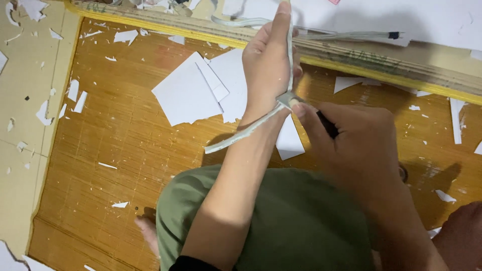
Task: Trimming the excess material or casing from a flexible LED light strip using a utility knife.
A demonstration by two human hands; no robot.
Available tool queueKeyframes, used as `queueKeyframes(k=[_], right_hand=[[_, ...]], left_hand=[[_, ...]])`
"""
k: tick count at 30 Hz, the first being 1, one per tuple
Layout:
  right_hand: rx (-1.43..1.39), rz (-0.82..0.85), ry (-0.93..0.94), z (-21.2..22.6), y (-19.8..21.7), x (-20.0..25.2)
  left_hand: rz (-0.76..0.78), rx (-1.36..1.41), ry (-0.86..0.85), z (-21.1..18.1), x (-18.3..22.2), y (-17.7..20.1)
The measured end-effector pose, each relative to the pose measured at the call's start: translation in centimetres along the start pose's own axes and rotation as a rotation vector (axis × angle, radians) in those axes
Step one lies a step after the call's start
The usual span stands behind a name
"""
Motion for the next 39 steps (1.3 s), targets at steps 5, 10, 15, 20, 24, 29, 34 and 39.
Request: queueKeyframes(k=[5,10,15,20,24,29,34,39], right_hand=[[-0.064,-0.064,0.010,0.2,0.1,0.2],[-0.101,-0.101,0.071,0.9,-0.2,0.4],[0.085,-0.072,0.079,0.7,-1.3,0.8],[0.074,-0.062,0.089,1.1,-2.4,1.0],[0.093,-0.092,0.112,1.2,-2.5,1.2],[0.070,0.011,0.055,1.0,-2.9,0.8],[-0.029,0.139,0.089,2.1,-2.7,1.2],[0.173,-0.021,0.030,0.1,-2.3,1.1]], left_hand=[[-0.025,0.070,-0.003,0.0,-0.1,0.3],[-0.039,0.096,-0.042,0.7,-0.6,0.5],[-0.092,-0.020,-0.140,1.2,-1.2,0.6],[-0.080,0.018,-0.177,2.3,-2.4,0.8],[-0.092,0.038,-0.180,2.2,-2.4,0.9],[-0.106,0.020,-0.216,2.1,-2.4,0.9],[-0.052,-0.038,-0.277,2.4,-3.0,1.1],[-0.139,-0.079,-0.280,1.8,-2.9,1.0]])
Point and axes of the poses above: each hand's wrist, its own x-axis away from the middle knuckle, its own y-axis out of the back of the hand, z = x × y, the point moved 3 cm from there along -x, towards the middle knuckle, and after that the axes turned 6 degrees about x, right-handed, at the moved point
